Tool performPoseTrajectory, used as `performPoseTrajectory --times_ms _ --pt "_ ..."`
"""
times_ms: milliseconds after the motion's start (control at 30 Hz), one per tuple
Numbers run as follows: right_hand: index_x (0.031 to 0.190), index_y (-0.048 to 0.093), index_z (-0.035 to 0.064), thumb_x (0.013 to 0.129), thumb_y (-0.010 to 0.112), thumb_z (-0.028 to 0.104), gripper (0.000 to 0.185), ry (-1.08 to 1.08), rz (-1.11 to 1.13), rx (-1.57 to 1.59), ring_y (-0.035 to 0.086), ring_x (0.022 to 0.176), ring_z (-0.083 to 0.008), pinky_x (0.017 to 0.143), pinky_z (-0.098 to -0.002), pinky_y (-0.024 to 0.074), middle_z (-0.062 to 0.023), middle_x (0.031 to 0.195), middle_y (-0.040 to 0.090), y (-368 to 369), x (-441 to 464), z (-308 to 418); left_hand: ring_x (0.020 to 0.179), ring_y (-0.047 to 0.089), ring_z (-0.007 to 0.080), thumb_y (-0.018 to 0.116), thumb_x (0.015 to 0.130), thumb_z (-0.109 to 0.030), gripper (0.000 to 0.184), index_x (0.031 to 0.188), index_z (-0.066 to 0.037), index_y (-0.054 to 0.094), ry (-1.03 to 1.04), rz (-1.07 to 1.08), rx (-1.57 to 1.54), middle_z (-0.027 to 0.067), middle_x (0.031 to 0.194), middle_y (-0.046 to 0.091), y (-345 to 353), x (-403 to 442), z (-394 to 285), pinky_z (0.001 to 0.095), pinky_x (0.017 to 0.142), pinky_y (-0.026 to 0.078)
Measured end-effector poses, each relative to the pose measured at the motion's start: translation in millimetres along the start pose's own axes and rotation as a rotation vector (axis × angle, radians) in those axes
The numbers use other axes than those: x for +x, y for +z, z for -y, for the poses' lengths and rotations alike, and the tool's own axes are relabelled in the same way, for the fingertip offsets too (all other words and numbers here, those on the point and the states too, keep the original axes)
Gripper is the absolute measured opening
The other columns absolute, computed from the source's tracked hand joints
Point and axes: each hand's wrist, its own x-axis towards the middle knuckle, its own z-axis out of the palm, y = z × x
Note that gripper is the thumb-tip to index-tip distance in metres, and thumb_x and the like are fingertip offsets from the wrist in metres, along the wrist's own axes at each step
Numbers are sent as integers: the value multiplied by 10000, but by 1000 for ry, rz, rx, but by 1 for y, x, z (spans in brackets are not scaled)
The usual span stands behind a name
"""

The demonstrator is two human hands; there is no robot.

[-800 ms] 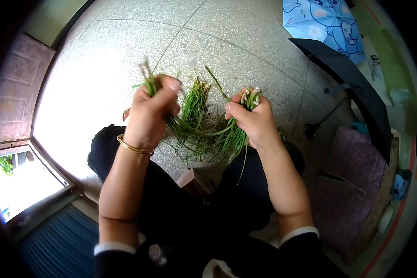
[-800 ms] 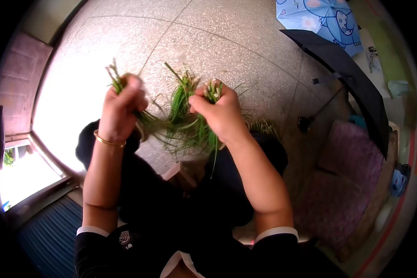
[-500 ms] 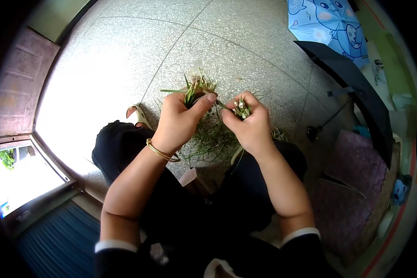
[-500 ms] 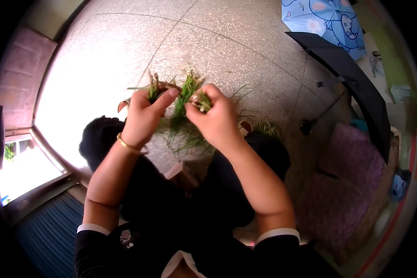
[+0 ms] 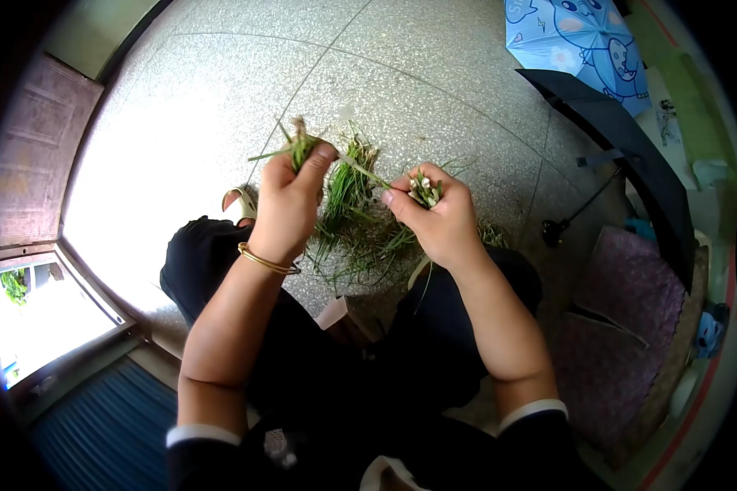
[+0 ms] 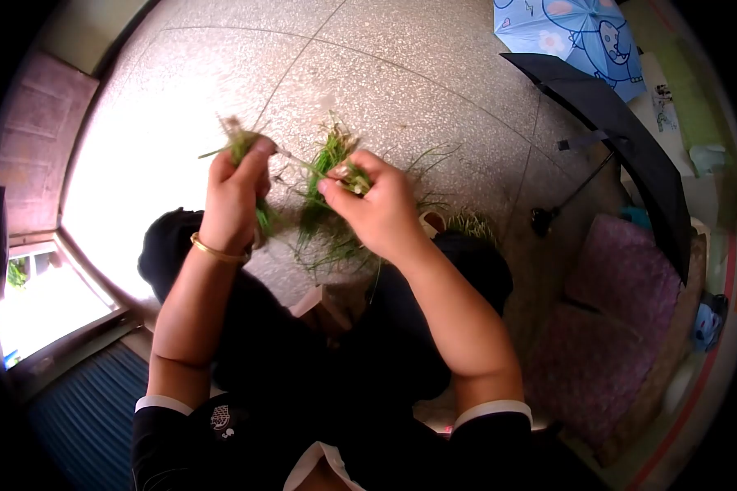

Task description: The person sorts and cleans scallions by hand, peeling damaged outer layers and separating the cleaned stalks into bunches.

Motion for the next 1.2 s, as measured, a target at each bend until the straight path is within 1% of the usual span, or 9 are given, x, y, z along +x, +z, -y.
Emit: performPoseTrajectory --times_ms 100,200,300,433,700,933,1100,1167,1200 --pt "761 549 32 781 603 74 72 35 12 97 489 548 -68 506 -209 393 -13 623 545 -3 2 -5 454 308 48 512 868 -154 123 836 -41 550 36 -138 -183 -53 540 387 -8 8 -4 199 434 272" --pt "760 554 41 783 591 104 77 126 30 284 435 488 -56 451 -195 345 -17 595 536 -10 2 2 447 313 20 563 857 -209 190 775 -37 568 5 -99 -129 -63 521 388 -16 10 -9 188 393 227" --pt "774 562 49 778 596 147 103 235 53 378 367 446 -34 408 -180 288 -19 578 530 -12 2 8 453 325 13 676 757 -103 123 740 -27 580 75 45 52 -77 525 396 -3 2 -7 171 428 255" --pt "776 555 48 784 602 140 104 176 42 328 434 490 -42 430 -179 320 -20 606 542 -7 -1 7 593 456 28 656 774 -86 172 918 2 619 -27 155 33 -30 674 583 13 -11 -9 188 542 378" --pt "756 524 30 791 595 34 79 13 -53 36 522 574 -88 529 -218 427 -13 655 551 3 -1 -9 619 480 29 642 797 -134 148 828 11 639 0 229 30 -8 697 602 20 -12 0 188 545 388" --pt "782 548 56 816 569 155 107 154 101 301 490 511 -69 454 -199 370 -31 632 578 -7 1 7 581 431 21 658 783 -128 143 764 9 621 60 208 58 -28 640 550 18 -12 -2 189 512 354" --pt "838 532 52 830 517 167 116 199 82 444 491 504 -81 447 -210 362 -44 624 580 -10 2 12 566 433 25 680 743 -98 131 757 -20 576 10 212 396 -25 621 524 4 -4 3 187 486 345" --pt "852 517 47 816 513 145 104 203 28 649 483 529 -80 449 -211 346 -42 619 561 -13 1 9 549 428 28 663 743 -74 120 802 -20 574 -57 249 259 -25 630 517 8 -7 2 184 469 332" --pt "832 515 52 794 565 152 118 103 166 733 480 559 -73 448 -210 329 -31 618 540 -17 6 3 533 422 30 645 743 -50 131 846 -20 572 -124 287 121 -26 639 510 10 -8 0 181 451 318"
